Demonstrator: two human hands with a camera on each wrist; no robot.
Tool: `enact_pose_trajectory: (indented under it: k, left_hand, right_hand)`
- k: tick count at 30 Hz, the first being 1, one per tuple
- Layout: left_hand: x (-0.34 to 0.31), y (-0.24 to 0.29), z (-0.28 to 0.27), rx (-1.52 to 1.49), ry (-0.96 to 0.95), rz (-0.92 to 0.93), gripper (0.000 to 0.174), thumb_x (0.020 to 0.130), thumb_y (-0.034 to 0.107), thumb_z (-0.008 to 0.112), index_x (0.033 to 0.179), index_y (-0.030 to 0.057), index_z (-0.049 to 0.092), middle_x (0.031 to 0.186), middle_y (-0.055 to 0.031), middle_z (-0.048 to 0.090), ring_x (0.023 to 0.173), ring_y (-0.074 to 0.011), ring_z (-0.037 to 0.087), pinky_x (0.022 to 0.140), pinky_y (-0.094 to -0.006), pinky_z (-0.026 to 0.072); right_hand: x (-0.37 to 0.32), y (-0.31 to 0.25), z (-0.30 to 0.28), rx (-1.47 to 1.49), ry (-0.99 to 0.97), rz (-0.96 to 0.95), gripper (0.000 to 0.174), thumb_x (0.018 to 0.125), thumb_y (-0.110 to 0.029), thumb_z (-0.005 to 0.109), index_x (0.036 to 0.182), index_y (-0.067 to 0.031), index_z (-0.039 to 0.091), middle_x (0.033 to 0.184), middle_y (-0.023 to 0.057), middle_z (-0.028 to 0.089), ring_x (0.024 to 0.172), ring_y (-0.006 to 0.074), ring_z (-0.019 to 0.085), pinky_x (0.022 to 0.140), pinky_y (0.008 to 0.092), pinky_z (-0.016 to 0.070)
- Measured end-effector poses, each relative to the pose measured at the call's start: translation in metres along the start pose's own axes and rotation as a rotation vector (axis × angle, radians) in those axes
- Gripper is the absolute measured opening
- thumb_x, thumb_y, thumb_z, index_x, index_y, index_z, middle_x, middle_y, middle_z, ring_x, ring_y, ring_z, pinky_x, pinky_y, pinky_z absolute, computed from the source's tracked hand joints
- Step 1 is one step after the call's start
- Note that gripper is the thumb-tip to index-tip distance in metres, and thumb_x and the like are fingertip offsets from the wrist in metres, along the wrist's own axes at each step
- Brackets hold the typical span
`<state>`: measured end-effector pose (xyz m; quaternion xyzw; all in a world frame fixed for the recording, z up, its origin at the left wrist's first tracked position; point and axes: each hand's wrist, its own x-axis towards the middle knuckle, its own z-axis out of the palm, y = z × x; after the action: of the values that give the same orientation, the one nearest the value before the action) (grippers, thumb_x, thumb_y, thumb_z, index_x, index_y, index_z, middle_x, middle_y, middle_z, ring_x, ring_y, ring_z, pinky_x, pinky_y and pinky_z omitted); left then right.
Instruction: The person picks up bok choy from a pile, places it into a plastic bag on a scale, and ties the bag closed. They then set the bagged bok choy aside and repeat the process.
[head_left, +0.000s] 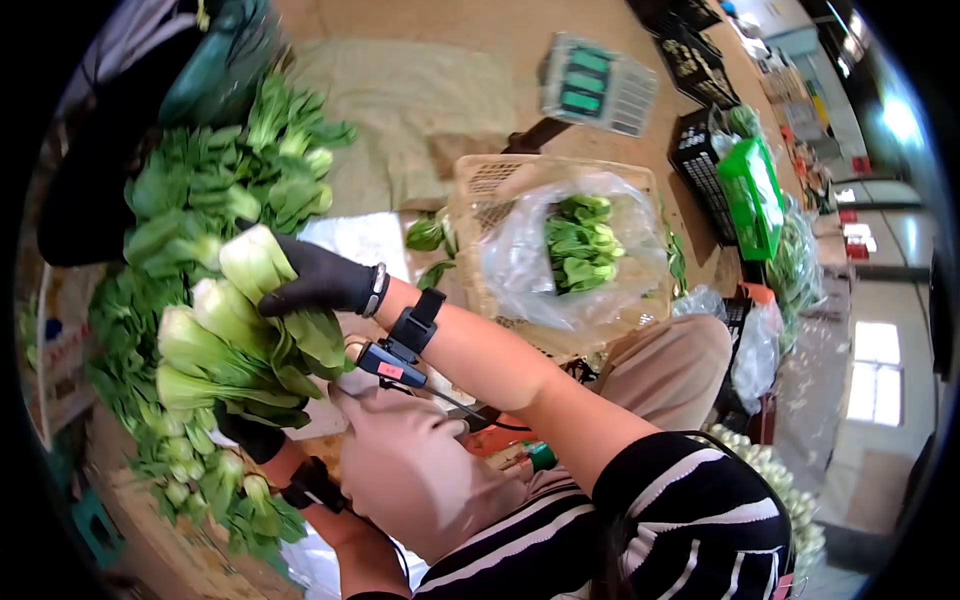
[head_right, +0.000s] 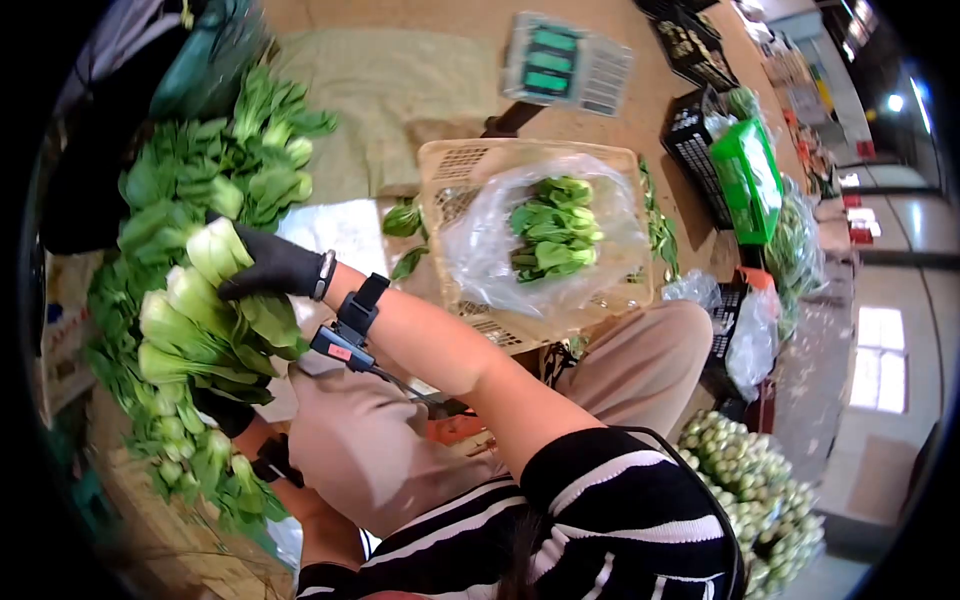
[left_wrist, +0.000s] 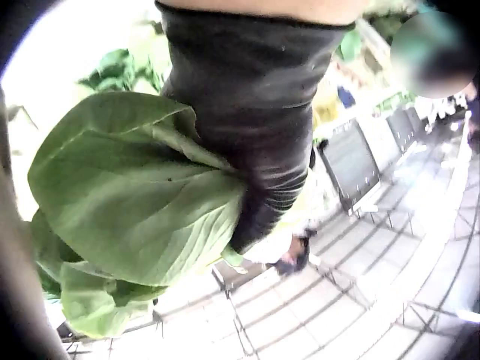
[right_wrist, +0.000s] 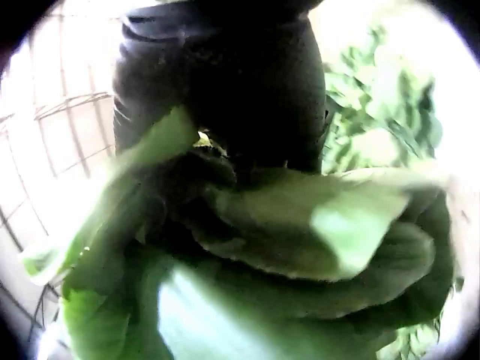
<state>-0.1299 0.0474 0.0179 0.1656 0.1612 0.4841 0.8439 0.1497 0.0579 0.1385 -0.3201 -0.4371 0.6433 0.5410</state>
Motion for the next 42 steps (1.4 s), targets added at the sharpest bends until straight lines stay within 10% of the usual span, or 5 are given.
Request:
enact_pose_trajectory:
  k: [2, 14, 22, 30, 42]
  left_hand:
    - [0.015, 0.01, 0.103, 0.454, 0.391, 0.204, 0.056, 0.079, 0.025, 0.049, 0.124, -0.0026, 0.032, 0.122, -0.0185, 0.042, 0.108, -0.0314, 0.044, 0.092, -0.0438, 0.0354]
    - [-0.013, -0.142, 0.419, 0.865, -0.476, -0.14, 0.048, 0.068, 0.007, 0.066, 0.112, 0.0022, 0.046, 0.101, -0.0071, 0.055, 0.09, -0.0175, 0.054, 0.079, -0.0318, 0.0449]
    - [-0.063, -0.413, 0.369, -0.272, 0.007, -0.608, 0.038, 0.077, 0.014, 0.059, 0.111, 0.0038, 0.047, 0.102, -0.0082, 0.055, 0.091, -0.0209, 0.055, 0.081, -0.0338, 0.0455]
    - [-0.048, -0.447, 0.299, -0.547, 0.139, -0.782, 0.05, 0.083, 0.037, 0.049, 0.121, 0.0062, 0.039, 0.119, -0.012, 0.046, 0.108, -0.028, 0.045, 0.094, -0.0408, 0.0351]
    - [-0.007, -0.463, 0.172, 0.25, 0.916, -0.921, 0.039, 0.077, 0.045, 0.058, 0.103, 0.0167, 0.053, 0.1, -0.0039, 0.057, 0.087, -0.017, 0.054, 0.069, -0.0305, 0.0458]
  right_hand:
    - [-0.022, -0.063, 0.002, -0.308, 0.093, -0.165, 0.078, 0.07, -0.027, 0.07, 0.129, -0.004, 0.026, 0.12, 0.008, 0.045, 0.11, 0.0142, 0.041, 0.093, 0.0306, 0.033]
    - [-0.273, -0.217, -0.04, -0.207, 0.764, -0.261, 0.055, 0.079, -0.018, 0.06, 0.125, -0.0023, 0.033, 0.104, 0.0088, 0.054, 0.089, 0.0141, 0.055, 0.073, 0.0265, 0.0471]
    - [-0.401, -0.187, -0.185, -0.295, 0.639, 0.313, 0.052, 0.082, -0.034, 0.054, 0.121, -0.0023, 0.041, 0.114, 0.0067, 0.05, 0.102, 0.0143, 0.046, 0.089, 0.0267, 0.0352]
    - [-0.329, -0.137, -0.261, -0.512, 0.142, 0.967, 0.056, 0.072, -0.048, 0.061, 0.109, -0.0067, 0.054, 0.106, 0.0085, 0.057, 0.096, 0.0174, 0.051, 0.087, 0.0303, 0.0369]
    - [-0.256, -0.013, -0.29, -1.157, -0.055, 0.527, 0.076, 0.066, -0.049, 0.062, 0.122, -0.002, 0.039, 0.115, 0.0211, 0.048, 0.103, 0.0322, 0.048, 0.089, 0.0368, 0.0359]
